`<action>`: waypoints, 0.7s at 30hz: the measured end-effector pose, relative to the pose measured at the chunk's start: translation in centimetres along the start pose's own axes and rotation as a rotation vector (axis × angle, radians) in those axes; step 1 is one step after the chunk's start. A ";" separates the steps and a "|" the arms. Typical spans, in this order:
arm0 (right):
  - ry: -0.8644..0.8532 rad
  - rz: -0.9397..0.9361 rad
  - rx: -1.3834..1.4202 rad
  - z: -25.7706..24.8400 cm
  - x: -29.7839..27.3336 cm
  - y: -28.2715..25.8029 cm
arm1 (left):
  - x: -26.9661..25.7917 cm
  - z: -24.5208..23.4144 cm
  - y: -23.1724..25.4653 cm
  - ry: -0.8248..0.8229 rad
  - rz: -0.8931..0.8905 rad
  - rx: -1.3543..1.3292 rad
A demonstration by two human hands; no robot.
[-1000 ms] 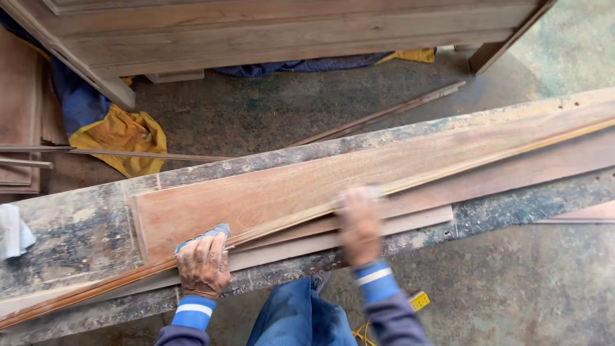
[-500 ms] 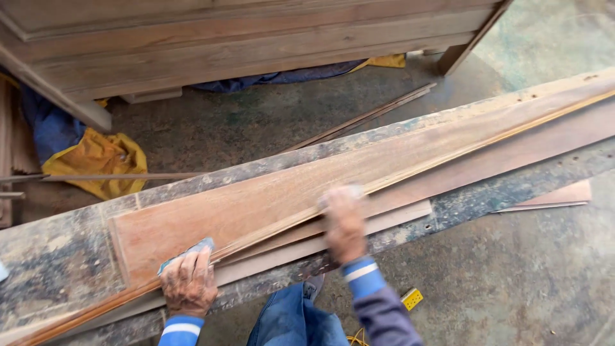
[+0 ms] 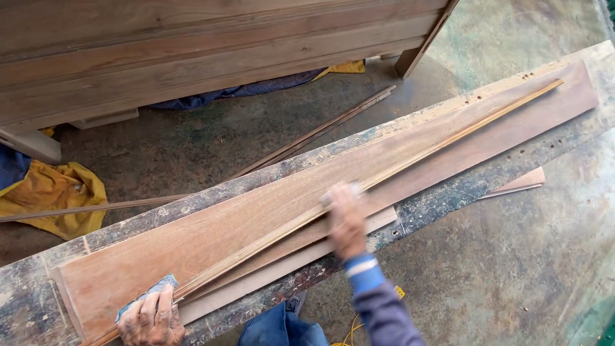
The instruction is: Sanding a thin strip of wood using a small piece of sandpaper.
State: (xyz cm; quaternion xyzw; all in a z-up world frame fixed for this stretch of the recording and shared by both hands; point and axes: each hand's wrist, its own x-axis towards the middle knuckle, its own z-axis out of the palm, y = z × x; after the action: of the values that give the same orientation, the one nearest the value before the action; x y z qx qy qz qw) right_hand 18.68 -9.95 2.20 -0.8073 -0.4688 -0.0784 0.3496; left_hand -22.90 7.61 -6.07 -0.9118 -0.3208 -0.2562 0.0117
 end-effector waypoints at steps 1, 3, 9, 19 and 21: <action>-0.001 0.006 0.001 -0.2 0.7 0.0 | 0.2 -0.1 -0.2 -0.006 0.003 0.000; 0.059 0.251 -0.140 -1.0 2.3 0.2 | 0.5 -0.2 -0.1 0.017 0.043 -0.028; -0.082 0.035 0.081 3.7 -2.8 -11.0 | 0.1 0.6 -0.4 0.077 0.035 -0.014; -0.082 0.558 -0.210 2.3 1.2 -4.5 | 0.2 0.7 -0.5 0.024 0.012 0.002; 0.051 0.079 0.017 5.3 -2.9 -12.8 | -1.1 2.1 -1.7 0.142 0.097 -0.039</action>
State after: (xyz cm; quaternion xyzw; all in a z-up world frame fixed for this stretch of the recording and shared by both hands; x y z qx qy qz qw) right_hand 5.62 -4.56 3.18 -0.8200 -0.4281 -0.0809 0.3712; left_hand -23.71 8.73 -8.69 -0.9059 -0.2694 -0.3254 0.0288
